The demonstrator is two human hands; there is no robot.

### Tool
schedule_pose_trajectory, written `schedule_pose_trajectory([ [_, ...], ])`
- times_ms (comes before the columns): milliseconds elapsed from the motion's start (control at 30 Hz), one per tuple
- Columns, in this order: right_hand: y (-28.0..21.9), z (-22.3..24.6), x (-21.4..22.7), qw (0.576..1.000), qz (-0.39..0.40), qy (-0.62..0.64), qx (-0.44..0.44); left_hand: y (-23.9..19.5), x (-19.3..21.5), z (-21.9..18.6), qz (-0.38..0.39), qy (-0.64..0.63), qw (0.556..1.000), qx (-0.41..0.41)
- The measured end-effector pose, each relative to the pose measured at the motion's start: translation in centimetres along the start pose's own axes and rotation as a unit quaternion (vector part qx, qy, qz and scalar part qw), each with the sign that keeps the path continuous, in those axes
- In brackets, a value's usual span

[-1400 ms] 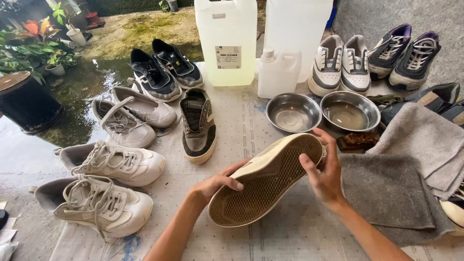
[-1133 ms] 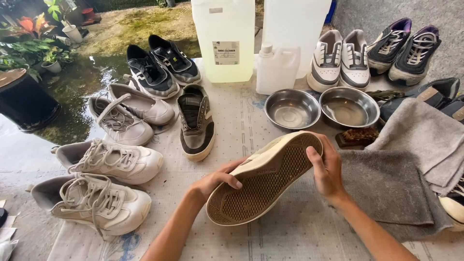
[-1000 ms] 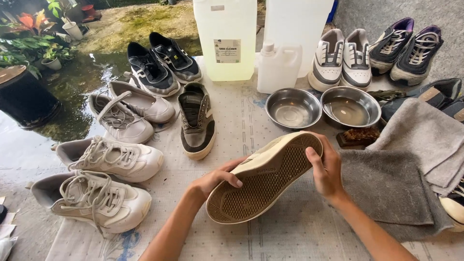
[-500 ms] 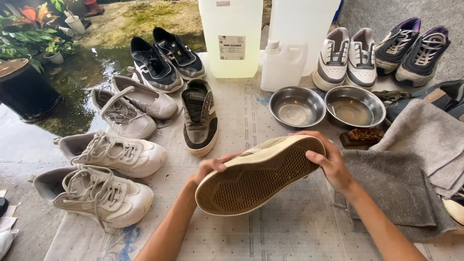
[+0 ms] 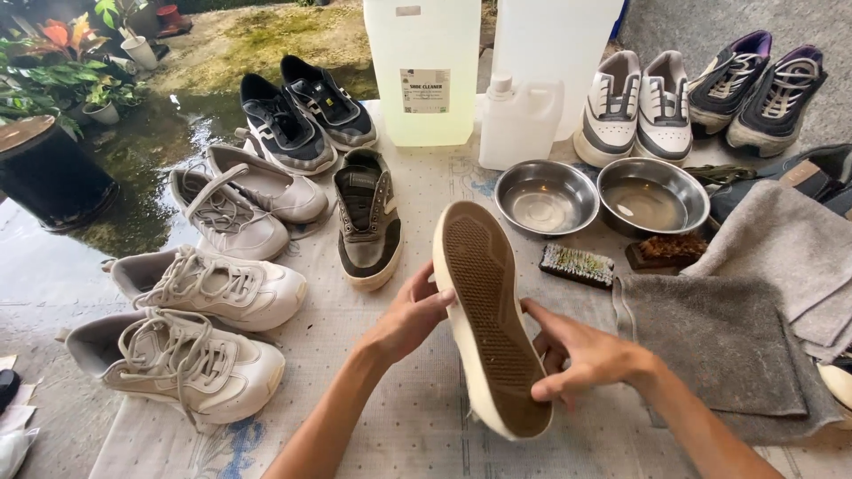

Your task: The person holds a sneaker and scrubs its sole with a small black sponge. They repeatedly dip the sponge into a metal bowl of water to wet it before continuing to scrub the shoe's bottom surface.

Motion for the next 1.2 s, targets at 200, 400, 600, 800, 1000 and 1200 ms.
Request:
schedule_pose_trajectory([
  [200,0.8,-1.2,-0.1,0.992,-0.061,0.001,-0.112,0.4,0.1,0.1,-0.148,0.080,0.976,0.141],
  [400,0.8,-0.7,1.1,0.983,-0.126,-0.066,-0.113,1.1,0.0,1.3,-0.209,0.240,0.943,0.102],
  [600,-0.3,-4.0,4.8,0.903,-0.336,-0.268,-0.011,1.6,0.9,3.0,-0.289,0.356,0.884,0.087],
  [800,-2.8,-4.6,7.8,0.720,-0.397,-0.557,-0.114,0.5,1.9,1.2,-0.265,0.378,0.886,0.044],
  [1000,-2.6,-7.3,8.8,0.726,-0.325,-0.576,-0.185,1.0,3.0,2.3,-0.138,0.299,0.943,0.052],
  [1200,-2.8,-6.2,8.6,0.768,-0.382,-0.500,-0.123,-0.9,1.1,-1.0,-0.029,0.382,0.919,0.092],
])
Point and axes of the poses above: each hand's wrist, its own y-axis towards the middle knuckle, its own x-axis out of the back of the hand, z = x × y, the point moved 1 cm from there along y, towards the middle knuckle, and after that the axes turned 9 degrees about x, right-handed, at the moved point
